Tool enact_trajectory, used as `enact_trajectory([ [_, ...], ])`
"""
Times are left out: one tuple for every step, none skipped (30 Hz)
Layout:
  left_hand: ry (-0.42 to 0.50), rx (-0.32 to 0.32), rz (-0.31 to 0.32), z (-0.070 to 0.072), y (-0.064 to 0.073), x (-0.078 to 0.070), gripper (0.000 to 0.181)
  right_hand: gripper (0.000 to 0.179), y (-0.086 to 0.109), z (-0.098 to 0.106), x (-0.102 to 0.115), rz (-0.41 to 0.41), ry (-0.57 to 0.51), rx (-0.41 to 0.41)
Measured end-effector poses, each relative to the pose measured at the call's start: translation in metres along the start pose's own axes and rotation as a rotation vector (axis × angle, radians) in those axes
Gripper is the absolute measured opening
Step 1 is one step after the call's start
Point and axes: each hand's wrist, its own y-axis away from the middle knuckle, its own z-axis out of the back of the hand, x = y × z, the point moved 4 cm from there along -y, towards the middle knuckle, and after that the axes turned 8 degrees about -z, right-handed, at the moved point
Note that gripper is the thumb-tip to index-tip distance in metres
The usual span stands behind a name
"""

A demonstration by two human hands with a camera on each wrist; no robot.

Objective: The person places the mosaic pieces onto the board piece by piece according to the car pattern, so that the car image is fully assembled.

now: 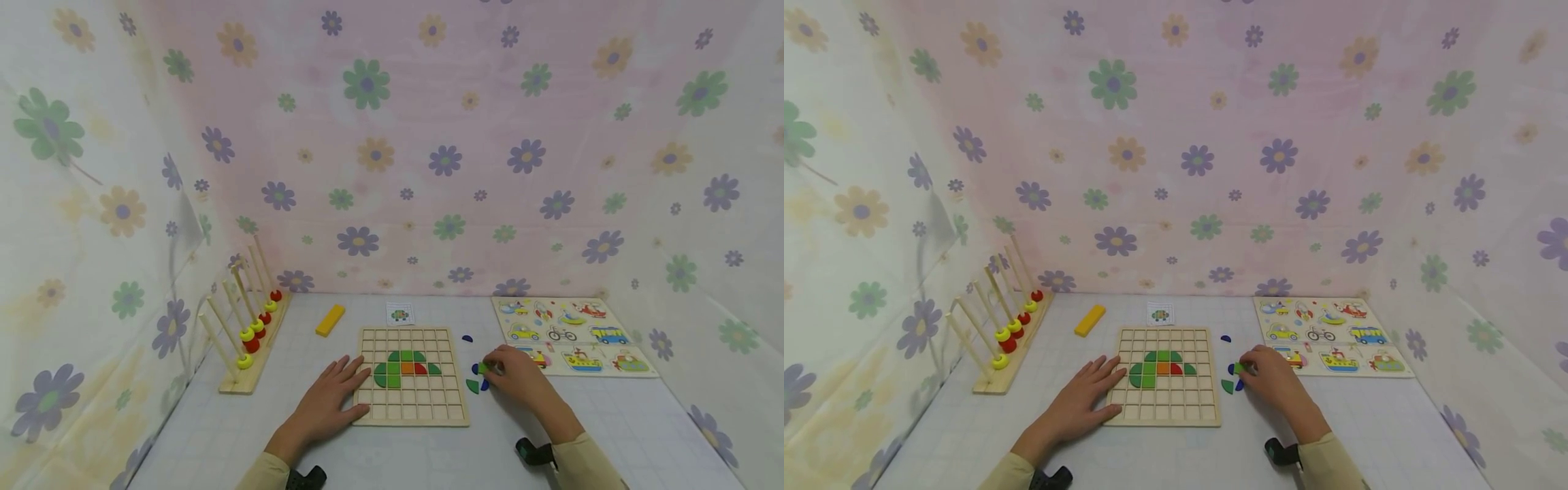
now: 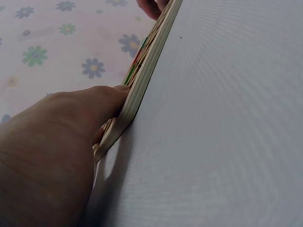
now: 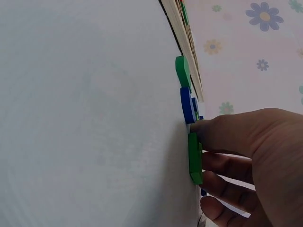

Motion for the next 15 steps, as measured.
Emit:
enact_trajectory([
  [0.002, -0.002, 0.000, 0.0003, 0.0000, -0.0001, 0.075, 0.019, -0.0006, -0.0004, -0.0003, -0.001, 0.000, 0.000],
  [0.001, -0.003, -0.001, 0.0004, 0.0001, -0.0003, 0.075, 0.019, -0.0009, -0.0007, -0.0007, -0.003, 0.001, 0.000],
  [0.005, -0.004, 0.000, 0.0007, 0.0003, -0.0004, 0.074, 0.019, -0.0011, -0.0009, -0.0009, -0.005, 0.000, 0.000],
  [0.008, -0.004, 0.001, 0.0008, 0.0004, -0.0005, 0.074, 0.020, -0.0012, -0.0008, -0.0009, -0.010, -0.002, -0.001],
  [0.008, -0.001, 0.004, 0.0010, 0.0007, -0.0006, 0.075, 0.020, -0.0010, -0.0007, -0.0007, -0.014, -0.001, -0.002],
  [0.007, -0.001, 0.004, 0.0009, 0.0007, -0.0007, 0.074, 0.021, -0.0010, -0.0005, -0.0006, -0.017, -0.002, -0.004],
  [0.009, -0.001, 0.005, 0.0008, 0.0008, -0.0005, 0.074, 0.021, -0.0007, 0.0000, -0.0004, -0.023, -0.003, -0.008],
  [0.006, 0.001, 0.006, 0.0005, 0.0009, -0.0003, 0.075, 0.021, -0.0003, 0.0005, 0.0000, -0.028, -0.003, -0.014],
  [0.004, 0.001, 0.006, 0.0004, 0.0008, 0.0000, 0.075, 0.022, 0.0001, 0.0013, 0.0009, -0.034, -0.008, -0.021],
  [0.002, 0.000, 0.006, 0.0003, 0.0008, 0.0002, 0.075, 0.022, 0.0005, 0.0023, 0.0019, -0.036, -0.013, -0.028],
  [0.000, -0.001, 0.005, 0.0001, 0.0007, 0.0005, 0.075, 0.022, 0.0008, 0.0030, 0.0027, -0.039, -0.015, -0.035],
  [-0.001, -0.003, 0.005, -0.0002, 0.0006, 0.0009, 0.075, 0.022, 0.0010, 0.0037, 0.0036, -0.037, -0.019, -0.042],
  [0.001, -0.004, 0.005, -0.0002, 0.0007, 0.0010, 0.075, 0.021, 0.0017, 0.0045, 0.0047, -0.037, -0.023, -0.048],
  [0.003, -0.005, 0.004, -0.0003, 0.0006, 0.0012, 0.075, 0.021, 0.0021, 0.0050, 0.0056, -0.032, -0.028, -0.053],
  [0.006, -0.006, 0.003, -0.0002, 0.0007, 0.0011, 0.075, 0.021, 0.0026, 0.0055, 0.0065, -0.030, -0.036, -0.055],
])
